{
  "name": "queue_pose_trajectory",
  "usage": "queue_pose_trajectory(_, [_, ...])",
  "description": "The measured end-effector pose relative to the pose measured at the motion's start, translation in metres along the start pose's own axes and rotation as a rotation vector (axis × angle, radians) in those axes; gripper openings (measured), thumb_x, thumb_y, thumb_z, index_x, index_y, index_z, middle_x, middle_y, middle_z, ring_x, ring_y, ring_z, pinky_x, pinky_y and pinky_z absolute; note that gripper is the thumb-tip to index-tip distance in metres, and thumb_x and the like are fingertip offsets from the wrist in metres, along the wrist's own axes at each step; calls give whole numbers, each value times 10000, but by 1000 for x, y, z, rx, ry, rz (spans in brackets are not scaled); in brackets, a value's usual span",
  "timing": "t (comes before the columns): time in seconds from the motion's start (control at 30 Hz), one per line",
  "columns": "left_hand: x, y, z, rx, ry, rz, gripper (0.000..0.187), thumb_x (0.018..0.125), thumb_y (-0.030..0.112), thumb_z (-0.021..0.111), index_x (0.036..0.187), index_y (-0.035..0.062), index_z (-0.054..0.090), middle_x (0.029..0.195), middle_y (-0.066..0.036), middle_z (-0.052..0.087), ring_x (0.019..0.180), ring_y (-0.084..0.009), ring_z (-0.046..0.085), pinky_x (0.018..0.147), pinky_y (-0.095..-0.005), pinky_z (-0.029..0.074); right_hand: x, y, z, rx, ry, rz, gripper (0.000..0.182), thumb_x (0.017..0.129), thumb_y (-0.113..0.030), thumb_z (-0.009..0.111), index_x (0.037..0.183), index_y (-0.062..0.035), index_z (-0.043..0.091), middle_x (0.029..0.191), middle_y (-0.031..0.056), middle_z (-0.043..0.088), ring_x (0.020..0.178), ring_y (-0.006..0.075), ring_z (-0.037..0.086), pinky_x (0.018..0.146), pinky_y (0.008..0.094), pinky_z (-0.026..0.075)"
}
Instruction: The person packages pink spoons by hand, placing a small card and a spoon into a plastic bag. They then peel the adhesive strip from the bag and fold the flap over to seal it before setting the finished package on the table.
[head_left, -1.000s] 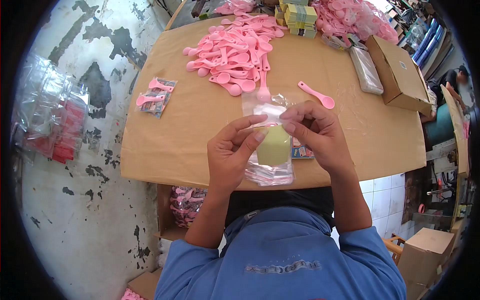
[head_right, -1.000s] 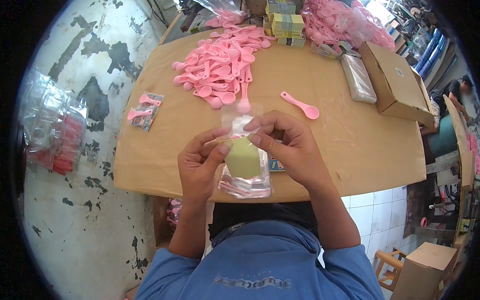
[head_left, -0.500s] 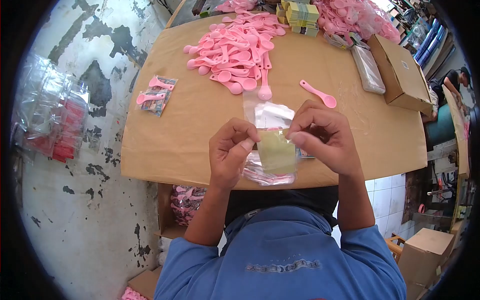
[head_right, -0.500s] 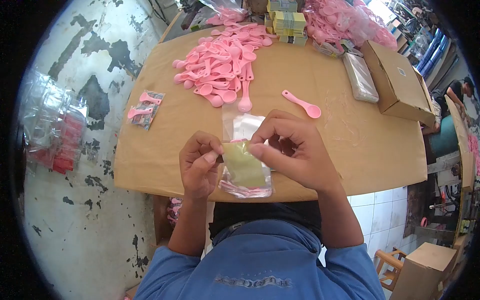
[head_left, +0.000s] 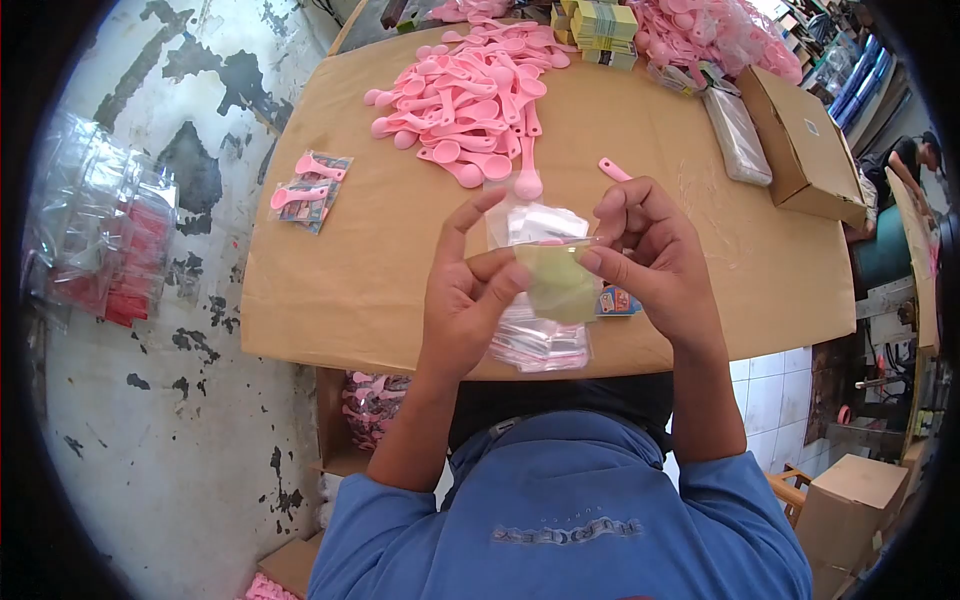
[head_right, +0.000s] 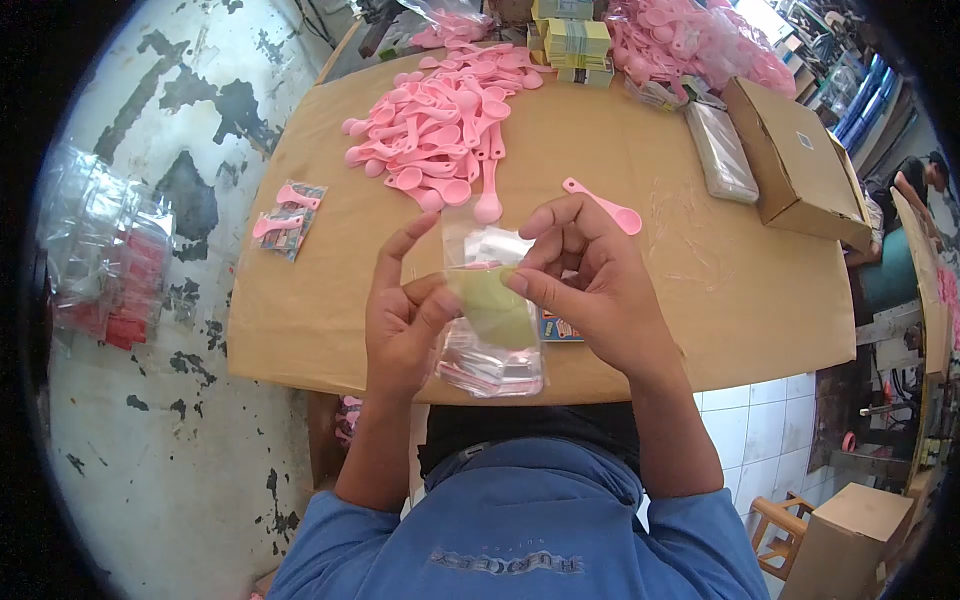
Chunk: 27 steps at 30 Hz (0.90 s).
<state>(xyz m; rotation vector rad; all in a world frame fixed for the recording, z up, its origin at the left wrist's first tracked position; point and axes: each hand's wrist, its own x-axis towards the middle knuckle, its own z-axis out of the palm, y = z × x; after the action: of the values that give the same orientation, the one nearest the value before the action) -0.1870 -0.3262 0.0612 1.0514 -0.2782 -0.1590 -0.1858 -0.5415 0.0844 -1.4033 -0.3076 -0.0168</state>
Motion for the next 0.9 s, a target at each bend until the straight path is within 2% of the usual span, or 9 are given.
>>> queue_pose_trajectory(0.07, [-3,3,-1,102,-57,-81,707,993,-7,687,1592,0,312,1085,-200,773,1043,-167,723,931,-270,542,1,-2,2,-2,41,-16,362,941,-31,778,1225,-58,555,949,-4,632,836,37,603,701,199,476])
queue_pose_trajectory(0.17, [-3,2,-6,174,-83,-120,669,971,-33,696,1564,-11,386,1154,-217,764,1089,-173,720,951,-273,540,2,3,4,3,66,-57,406,931,-49,791,1256,-62,548,955,-8,630,807,26,582,676,195,457])
queue_pose_trajectory(0.37, [-3,13,-17,146,-32,-62,488,959,-52,697,1429,-57,563,1179,-191,762,1085,-158,718,964,-281,549,-9,3,-3,-206,-91,145,311,927,-82,799,1183,-52,626,895,-30,624,774,8,552,672,186,433])
queue_pose_trajectory(0.47, [0,18,-54,277,28,157,404,996,-38,660,1394,-65,597,1214,-154,756,1091,-133,706,971,-277,553,-14,-1,-12,-275,3,194,182,944,-88,780,1085,-43,673,882,-35,627,764,9,541,677,184,430])
queue_pose_trajectory(0.53, [8,41,-67,519,271,344,406,995,-44,652,1399,-43,610,1293,-114,734,1133,-110,689,971,-275,546,-16,-1,-20,-334,94,130,137,951,-86,770,1048,-38,686,878,-41,635,768,11,551,679,186,434])
queue_pose_trajectory(0.6, [12,62,-100,914,382,363,444,984,-62,622,1424,-1,614,1375,-106,698,1195,-145,675,992,-297,529,-18,-3,-28,-418,170,58,112,961,-96,756,1016,-20,695,863,-45,637,772,-1,560,675,189,434])
queue_pose_trajectory(0.7, [24,80,-125,1301,448,405,480,964,-76,588,1428,41,629,1450,-125,655,1204,-197,669,1008,-325,506,-17,-14,-33,-715,270,135,166,967,-156,756,972,-7,682,867,21,671,737,83,607,662,265,471])
queue_pose_trajectory(0.77, [25,69,-128,1291,417,484,386,941,14,623,1324,28,669,1182,-53,733,1065,-196,645,906,-358,508,-20,-5,-34,-914,274,149,262,955,-244,771,937,-10,655,887,75,679,736,178,626,673,341,486])
queue_pose_trajectory(0.9, [5,24,-76,1353,275,69,333,921,287,763,1083,4,693,978,-102,687,887,-228,616,811,-379,487,-34,12,-20,-1216,233,337,434,910,-403,801,870,-23,596,900,151,674,772,327,640,715,454,494])
